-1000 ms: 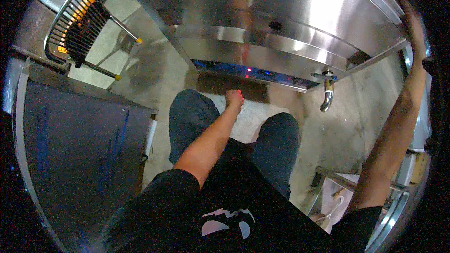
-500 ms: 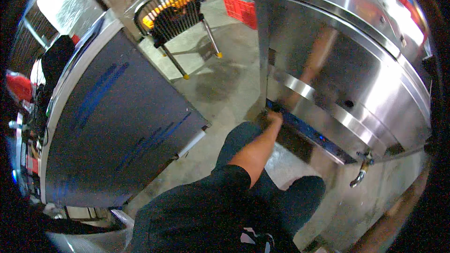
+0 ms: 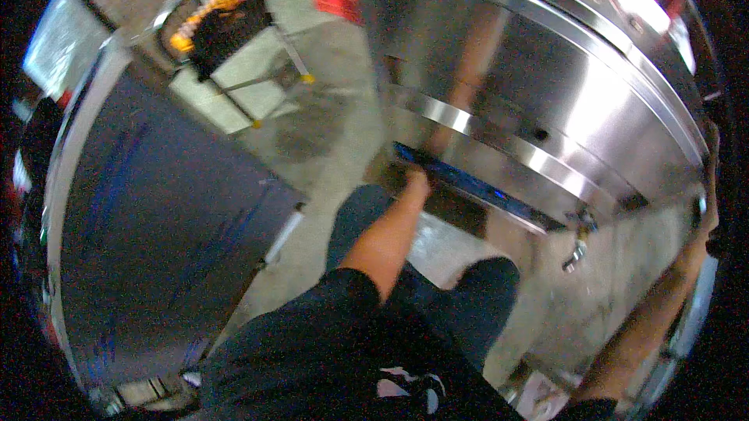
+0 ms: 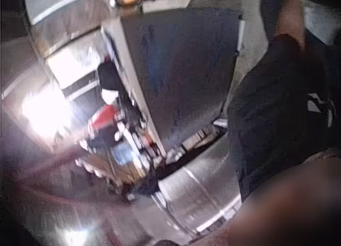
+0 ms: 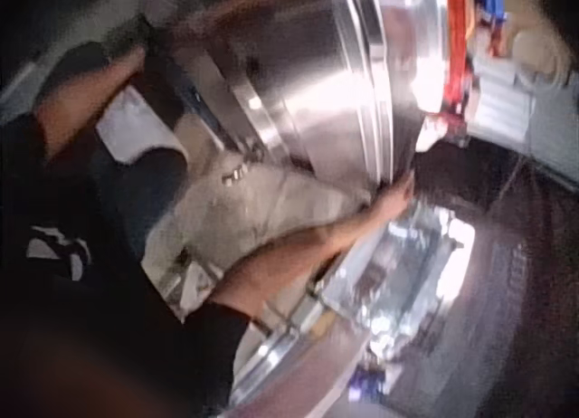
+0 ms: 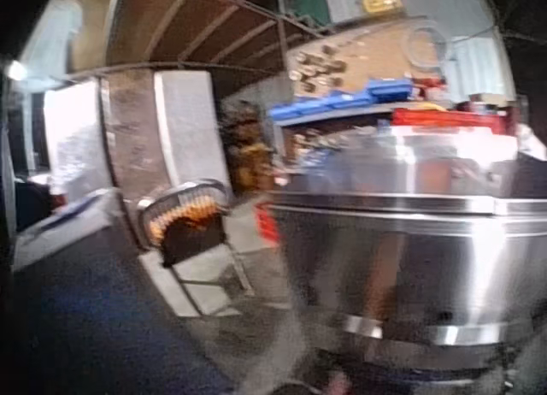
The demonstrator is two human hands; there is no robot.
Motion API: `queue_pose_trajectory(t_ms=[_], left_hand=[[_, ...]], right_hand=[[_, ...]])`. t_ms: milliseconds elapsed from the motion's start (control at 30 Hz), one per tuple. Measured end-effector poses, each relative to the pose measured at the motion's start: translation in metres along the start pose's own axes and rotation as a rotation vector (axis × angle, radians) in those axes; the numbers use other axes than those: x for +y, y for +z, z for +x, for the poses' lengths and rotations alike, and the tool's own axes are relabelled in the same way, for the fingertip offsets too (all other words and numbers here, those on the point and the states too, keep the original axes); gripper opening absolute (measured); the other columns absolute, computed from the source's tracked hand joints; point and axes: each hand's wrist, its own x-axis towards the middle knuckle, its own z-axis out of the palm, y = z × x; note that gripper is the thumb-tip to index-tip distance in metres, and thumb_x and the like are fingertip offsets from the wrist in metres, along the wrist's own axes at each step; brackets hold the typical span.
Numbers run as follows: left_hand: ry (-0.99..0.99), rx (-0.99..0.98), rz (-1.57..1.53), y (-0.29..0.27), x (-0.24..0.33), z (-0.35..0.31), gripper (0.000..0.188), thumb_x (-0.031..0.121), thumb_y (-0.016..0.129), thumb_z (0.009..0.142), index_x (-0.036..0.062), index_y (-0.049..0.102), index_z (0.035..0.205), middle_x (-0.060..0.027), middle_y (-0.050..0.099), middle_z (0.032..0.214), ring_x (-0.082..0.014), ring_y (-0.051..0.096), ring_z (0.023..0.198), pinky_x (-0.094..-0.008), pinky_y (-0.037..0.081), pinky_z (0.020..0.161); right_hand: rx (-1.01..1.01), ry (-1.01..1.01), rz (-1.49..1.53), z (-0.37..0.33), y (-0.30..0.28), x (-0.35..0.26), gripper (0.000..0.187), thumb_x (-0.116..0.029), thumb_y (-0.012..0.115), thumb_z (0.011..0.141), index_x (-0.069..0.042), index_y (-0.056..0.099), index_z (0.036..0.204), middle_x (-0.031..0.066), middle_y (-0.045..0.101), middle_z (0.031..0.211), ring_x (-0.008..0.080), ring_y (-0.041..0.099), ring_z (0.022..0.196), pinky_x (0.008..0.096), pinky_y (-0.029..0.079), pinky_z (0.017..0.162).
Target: The person wraps a metal pipe with pink tape, then kneels to attach the pipe to a brass valve on a stainless steel appliance. They place a perforated metal tray into the unit and press buttons on the control panel.
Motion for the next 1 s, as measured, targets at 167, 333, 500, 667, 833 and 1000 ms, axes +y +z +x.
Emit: queue_pose_trajectory(t_ms=[167, 333, 500, 667, 833, 1000], left_hand=[[-0.203, -0.276, -0.009, 0.006, -0.002, -0.004, 0.048, 0.047, 0.041, 0.101, 0.0164, 0.054, 0.135, -0.0124, 0.061, 0.128, -0.0346, 0.06, 0.111, -0.0638, 0.051, 0.089], [-0.311, -0.341, -0.046, 0.011, 0.001, 0.001, 0.053, 0.05, 0.036, 0.102, 0.0144, 0.049, 0.139, -0.0185, 0.058, 0.13, -0.0392, 0.06, 0.109, -0.0648, 0.054, 0.086], [-0.153, -0.311, -0.141, 0.027, -0.01, -0.016, 0.065, 0.061, 0.026, 0.101, 0.0169, 0.042, 0.147, -0.0174, 0.054, 0.138, -0.0407, 0.058, 0.115, -0.0655, 0.051, 0.088], [-0.148, -0.295, -0.056, 0.03, -0.001, -0.047, 0.056, 0.053, 0.026, 0.101, 0.0166, 0.049, 0.137, -0.0153, 0.059, 0.125, -0.0374, 0.062, 0.105, -0.0631, 0.05, 0.089], [-0.152, -0.177, 0.393, 0.055, 0.012, -0.083, 0.04, 0.042, 0.038, 0.1, 0.0135, 0.056, 0.122, -0.0121, 0.063, 0.107, -0.0311, 0.063, 0.089, -0.0557, 0.053, 0.082], [0.1, -0.435, 1.112, 0.037, -0.039, -0.128, 0.033, 0.036, 0.05, 0.096, 0.0076, 0.067, 0.097, -0.0163, 0.068, 0.096, -0.0297, 0.061, 0.075, -0.0484, 0.054, 0.084]], right_hand=[[0.03, -0.05, -0.13, 0.015, -0.014, 0.046, 0.048, -0.028, 0.04, 0.101, -0.013, 0.05, 0.146, 0.0142, 0.054, 0.144, 0.03, 0.052, 0.13, 0.0394, 0.044, 0.104], [0.045, -0.172, -0.301, 0.019, -0.011, 0.046, 0.05, -0.039, 0.041, 0.103, -0.012, 0.057, 0.141, 0.0112, 0.056, 0.144, 0.0244, 0.051, 0.132, 0.0352, 0.035, 0.112], [0.009, 0.02, -0.03, 0.014, -0.01, 0.026, 0.051, -0.041, 0.039, 0.104, -0.012, 0.059, 0.14, 0.0101, 0.056, 0.144, 0.0237, 0.051, 0.134, 0.034, 0.034, 0.113], [0.007, 0.037, -0.006, 0.007, -0.01, 0.012, 0.05, -0.045, 0.041, 0.102, -0.019, 0.057, 0.142, 0.0083, 0.061, 0.139, 0.022, 0.057, 0.125, 0.0339, 0.043, 0.104], [0.076, -0.071, -0.145, 0.002, -0.009, 0.003, 0.05, -0.047, 0.041, 0.101, -0.022, 0.057, 0.142, 0.0106, 0.059, 0.141, 0.0253, 0.057, 0.128, 0.0365, 0.04, 0.108], [0.077, 0.087, -0.085, -0.011, -0.009, -0.02, 0.056, -0.053, 0.048, 0.097, -0.017, 0.061, 0.138, 0.0073, 0.063, 0.137, 0.0213, 0.056, 0.127, 0.0311, 0.036, 0.11]])
